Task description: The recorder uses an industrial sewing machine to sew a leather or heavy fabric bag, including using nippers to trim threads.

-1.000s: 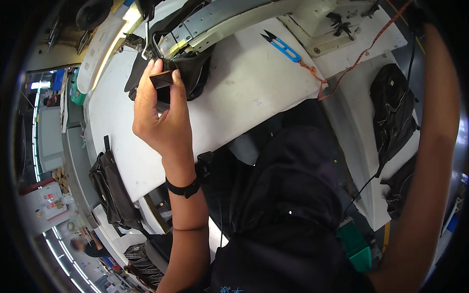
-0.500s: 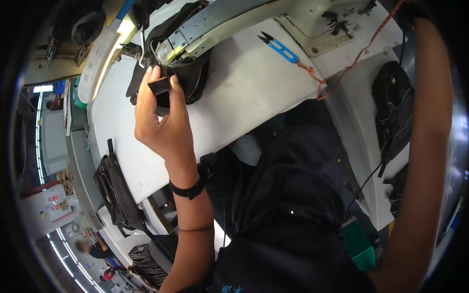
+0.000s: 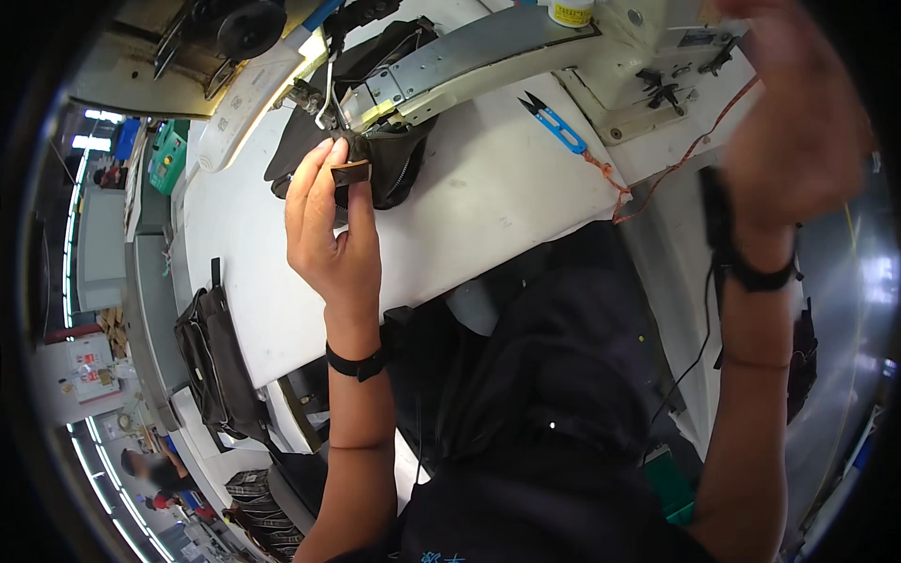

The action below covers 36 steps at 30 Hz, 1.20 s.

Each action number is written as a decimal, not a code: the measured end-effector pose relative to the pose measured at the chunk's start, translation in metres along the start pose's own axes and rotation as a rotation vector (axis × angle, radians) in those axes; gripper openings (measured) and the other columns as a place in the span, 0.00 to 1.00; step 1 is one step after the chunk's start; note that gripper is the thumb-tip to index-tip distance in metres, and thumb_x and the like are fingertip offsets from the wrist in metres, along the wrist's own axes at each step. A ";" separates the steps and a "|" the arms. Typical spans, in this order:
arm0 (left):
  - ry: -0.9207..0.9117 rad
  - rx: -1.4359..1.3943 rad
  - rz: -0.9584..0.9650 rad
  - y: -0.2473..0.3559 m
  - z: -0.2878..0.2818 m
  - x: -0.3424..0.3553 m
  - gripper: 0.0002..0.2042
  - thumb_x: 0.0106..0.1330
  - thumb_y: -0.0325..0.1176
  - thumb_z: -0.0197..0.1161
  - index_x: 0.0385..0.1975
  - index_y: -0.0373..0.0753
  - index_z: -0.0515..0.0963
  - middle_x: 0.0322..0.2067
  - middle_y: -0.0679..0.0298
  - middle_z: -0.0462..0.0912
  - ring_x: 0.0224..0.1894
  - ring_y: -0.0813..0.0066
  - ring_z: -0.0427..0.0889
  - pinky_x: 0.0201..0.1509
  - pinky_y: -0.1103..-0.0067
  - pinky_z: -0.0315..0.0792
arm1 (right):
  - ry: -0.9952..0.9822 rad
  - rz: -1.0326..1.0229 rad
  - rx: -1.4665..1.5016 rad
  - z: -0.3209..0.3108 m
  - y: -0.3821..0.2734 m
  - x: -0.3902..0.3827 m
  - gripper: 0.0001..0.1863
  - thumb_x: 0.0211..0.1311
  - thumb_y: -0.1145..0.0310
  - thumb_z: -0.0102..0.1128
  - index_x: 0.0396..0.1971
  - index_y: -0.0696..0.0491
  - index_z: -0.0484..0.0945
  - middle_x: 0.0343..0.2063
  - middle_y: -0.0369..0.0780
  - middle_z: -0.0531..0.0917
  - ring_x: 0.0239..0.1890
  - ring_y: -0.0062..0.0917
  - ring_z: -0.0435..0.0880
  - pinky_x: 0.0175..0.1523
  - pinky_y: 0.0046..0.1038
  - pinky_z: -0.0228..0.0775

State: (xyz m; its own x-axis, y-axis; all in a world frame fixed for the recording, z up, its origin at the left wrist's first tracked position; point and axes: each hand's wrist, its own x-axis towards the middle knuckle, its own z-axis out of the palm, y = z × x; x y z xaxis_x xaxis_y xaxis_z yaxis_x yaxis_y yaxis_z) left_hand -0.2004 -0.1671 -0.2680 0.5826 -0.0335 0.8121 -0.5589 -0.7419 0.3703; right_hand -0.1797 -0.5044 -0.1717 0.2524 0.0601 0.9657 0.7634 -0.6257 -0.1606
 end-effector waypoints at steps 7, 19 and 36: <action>-0.035 0.006 0.037 -0.003 -0.003 0.002 0.21 0.60 0.12 0.67 0.54 0.35 0.85 0.54 0.53 0.85 0.55 0.59 0.87 0.60 0.69 0.81 | -0.399 0.128 0.288 0.140 -0.050 -0.033 0.10 0.69 0.67 0.67 0.43 0.57 0.86 0.35 0.41 0.88 0.41 0.26 0.86 0.48 0.32 0.74; -0.016 -0.009 0.064 -0.007 0.000 0.002 0.19 0.60 0.12 0.67 0.52 0.32 0.85 0.52 0.50 0.86 0.52 0.57 0.87 0.59 0.68 0.81 | -0.255 0.365 0.417 0.181 -0.060 -0.020 0.11 0.64 0.62 0.69 0.30 0.55 0.85 0.33 0.42 0.85 0.42 0.40 0.83 0.51 0.40 0.69; -0.002 -0.057 0.038 -0.007 0.001 0.009 0.16 0.62 0.14 0.67 0.50 0.32 0.85 0.49 0.50 0.88 0.52 0.57 0.89 0.58 0.69 0.82 | -0.200 0.387 0.139 0.192 -0.070 -0.032 0.12 0.60 0.66 0.71 0.24 0.55 0.79 0.31 0.42 0.81 0.44 0.40 0.77 0.56 0.38 0.63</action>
State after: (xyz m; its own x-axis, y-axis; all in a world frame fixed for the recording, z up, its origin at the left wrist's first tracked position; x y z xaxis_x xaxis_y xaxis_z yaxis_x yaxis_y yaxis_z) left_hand -0.1906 -0.1625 -0.2641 0.5610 -0.0623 0.8254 -0.6133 -0.7009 0.3640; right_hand -0.1269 -0.3126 -0.2303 0.6343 0.0003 0.7731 0.6593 -0.5225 -0.5407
